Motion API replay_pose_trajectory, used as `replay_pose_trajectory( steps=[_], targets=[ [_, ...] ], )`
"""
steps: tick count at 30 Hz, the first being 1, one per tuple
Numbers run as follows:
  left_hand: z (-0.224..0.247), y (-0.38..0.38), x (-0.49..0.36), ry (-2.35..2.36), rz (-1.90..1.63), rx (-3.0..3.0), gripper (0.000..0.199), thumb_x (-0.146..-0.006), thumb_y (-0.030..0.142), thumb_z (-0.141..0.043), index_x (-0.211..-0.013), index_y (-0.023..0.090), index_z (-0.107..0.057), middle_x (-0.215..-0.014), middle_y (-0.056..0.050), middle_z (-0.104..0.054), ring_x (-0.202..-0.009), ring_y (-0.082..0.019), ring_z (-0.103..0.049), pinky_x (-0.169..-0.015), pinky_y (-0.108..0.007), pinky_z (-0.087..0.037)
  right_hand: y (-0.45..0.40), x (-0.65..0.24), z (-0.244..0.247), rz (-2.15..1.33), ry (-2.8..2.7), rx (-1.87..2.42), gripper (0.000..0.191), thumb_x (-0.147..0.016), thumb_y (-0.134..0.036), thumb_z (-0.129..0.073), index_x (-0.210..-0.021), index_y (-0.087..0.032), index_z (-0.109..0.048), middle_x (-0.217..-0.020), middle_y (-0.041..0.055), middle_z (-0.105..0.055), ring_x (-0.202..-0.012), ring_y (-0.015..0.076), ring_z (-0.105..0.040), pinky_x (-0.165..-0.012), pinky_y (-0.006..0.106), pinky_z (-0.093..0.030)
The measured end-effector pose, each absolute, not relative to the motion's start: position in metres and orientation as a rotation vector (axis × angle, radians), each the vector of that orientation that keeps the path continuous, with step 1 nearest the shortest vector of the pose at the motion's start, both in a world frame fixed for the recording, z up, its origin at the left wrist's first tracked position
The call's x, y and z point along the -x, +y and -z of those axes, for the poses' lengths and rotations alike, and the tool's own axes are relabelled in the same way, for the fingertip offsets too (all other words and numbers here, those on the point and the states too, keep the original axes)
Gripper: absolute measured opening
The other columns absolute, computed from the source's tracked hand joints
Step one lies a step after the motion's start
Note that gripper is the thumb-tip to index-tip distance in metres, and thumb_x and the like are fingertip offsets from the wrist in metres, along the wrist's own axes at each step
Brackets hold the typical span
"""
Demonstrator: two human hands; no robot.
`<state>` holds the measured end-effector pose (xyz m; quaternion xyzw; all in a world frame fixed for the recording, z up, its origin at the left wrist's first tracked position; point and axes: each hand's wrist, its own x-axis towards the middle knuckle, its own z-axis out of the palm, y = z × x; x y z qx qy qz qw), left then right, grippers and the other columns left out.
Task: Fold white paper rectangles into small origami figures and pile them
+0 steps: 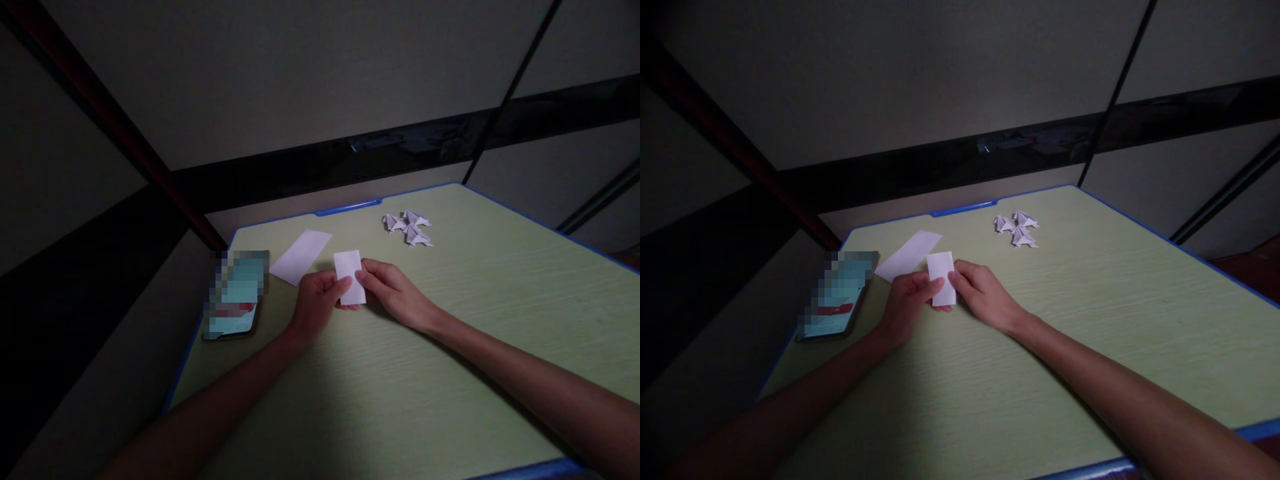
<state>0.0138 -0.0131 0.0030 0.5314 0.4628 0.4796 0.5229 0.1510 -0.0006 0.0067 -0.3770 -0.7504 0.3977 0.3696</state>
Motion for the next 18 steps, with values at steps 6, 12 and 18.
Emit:
replay_pose_trajectory(
  steps=[6, 12, 18],
  targets=[
    [-0.0040, -0.0137, -0.0135, 1.063, -1.120, -1.353, 0.025, -0.063, 0.031, -0.061, -0.048, 0.013, -0.051, -0.041, 0.002, -0.055, -0.041, -0.010, -0.055, -0.041, -0.018, -0.039, -0.0046, -0.1517, -0.0092, -0.843, -1.916, 1.076, 0.028, -0.082, -0.029, -0.035, -0.058, -0.016, -0.041, -0.051, -0.0020, -0.044, -0.048, 0.0086, -0.038, -0.048, 0.022, -0.029],
    [-0.0062, -0.0140, -0.0122, 1.079, -1.239, -1.353, 0.022, -0.066, 0.030, -0.059, -0.054, 0.012, -0.057, -0.042, 0.001, -0.057, -0.039, -0.009, -0.052, -0.042, -0.019, -0.038, -0.0026, -0.1529, -0.0101, -1.126, -1.972, 0.886, 0.027, -0.083, -0.032, -0.035, -0.065, -0.014, -0.045, -0.060, -0.0003, -0.047, -0.054, 0.0088, -0.040, -0.051, 0.021, -0.032],
    [-0.0077, -0.0133, -0.0113, 1.104, -1.279, -1.368, 0.021, -0.067, 0.026, -0.057, -0.051, 0.012, -0.057, -0.043, 0.000, -0.059, -0.041, -0.009, -0.052, -0.042, -0.019, -0.039, -0.0031, -0.1532, -0.0091, -1.046, -1.969, 0.921, 0.033, -0.082, -0.035, -0.036, -0.062, -0.013, -0.049, -0.056, -0.0011, -0.045, -0.051, 0.0078, -0.037, -0.049, 0.021, -0.029]
  ],
)
